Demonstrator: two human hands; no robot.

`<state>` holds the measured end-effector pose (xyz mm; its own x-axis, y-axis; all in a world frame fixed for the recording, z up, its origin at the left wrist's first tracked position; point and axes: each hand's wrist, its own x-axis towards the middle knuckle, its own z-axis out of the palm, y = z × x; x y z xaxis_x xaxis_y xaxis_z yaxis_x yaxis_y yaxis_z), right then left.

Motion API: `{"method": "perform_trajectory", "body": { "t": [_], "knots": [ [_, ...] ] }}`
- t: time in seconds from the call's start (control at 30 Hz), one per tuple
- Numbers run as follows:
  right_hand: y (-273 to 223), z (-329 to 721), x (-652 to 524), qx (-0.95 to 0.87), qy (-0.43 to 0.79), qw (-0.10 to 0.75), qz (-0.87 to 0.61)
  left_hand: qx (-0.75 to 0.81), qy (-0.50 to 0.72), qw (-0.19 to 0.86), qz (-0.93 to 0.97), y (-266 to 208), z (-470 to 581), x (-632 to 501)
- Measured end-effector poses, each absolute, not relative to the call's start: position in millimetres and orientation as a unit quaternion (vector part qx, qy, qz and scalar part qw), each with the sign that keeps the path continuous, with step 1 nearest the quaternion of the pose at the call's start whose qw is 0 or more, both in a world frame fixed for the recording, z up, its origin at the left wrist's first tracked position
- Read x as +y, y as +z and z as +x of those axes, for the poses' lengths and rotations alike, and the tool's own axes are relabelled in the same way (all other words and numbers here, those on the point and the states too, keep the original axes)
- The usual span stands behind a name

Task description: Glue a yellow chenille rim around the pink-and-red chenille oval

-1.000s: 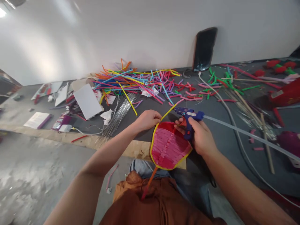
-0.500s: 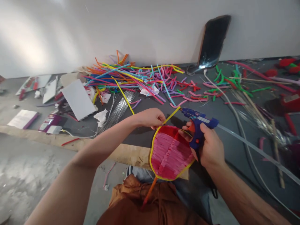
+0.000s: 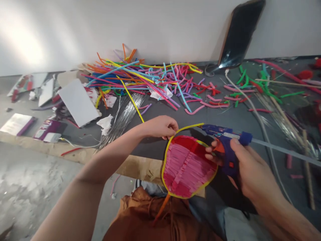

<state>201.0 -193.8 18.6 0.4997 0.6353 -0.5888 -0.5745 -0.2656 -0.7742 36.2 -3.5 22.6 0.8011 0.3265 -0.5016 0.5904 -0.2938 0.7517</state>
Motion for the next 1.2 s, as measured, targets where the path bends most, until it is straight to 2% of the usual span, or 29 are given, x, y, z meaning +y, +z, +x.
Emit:
{"method": "perform_trajectory", "body": {
  "t": [0.2,0.27,0.47,0.6,1.2],
  "knots": [
    [18.2,212.7,-204.1,-0.011,0.402,0.589,-0.701,0.308,-0.124,0.569,0.752,21.4,37.0,-2.0],
    [18.4,213.5,-207.4,-0.060,0.385,0.583,-0.713,0.314,-0.123,0.584,0.738,20.8,37.5,-2.0],
    [21.2,203.7,-208.0,-0.370,0.480,0.430,-0.669,0.308,-0.135,0.609,0.718,15.7,38.0,2.3],
    [23.6,196.1,-195.5,-0.474,0.435,0.374,-0.668,0.300,-0.144,0.612,0.717,13.6,39.1,5.3],
    [11.1,192.5,-193.0,-0.511,0.395,0.321,-0.693,0.288,-0.138,0.598,0.735,13.0,39.3,4.2]
  ]
}}
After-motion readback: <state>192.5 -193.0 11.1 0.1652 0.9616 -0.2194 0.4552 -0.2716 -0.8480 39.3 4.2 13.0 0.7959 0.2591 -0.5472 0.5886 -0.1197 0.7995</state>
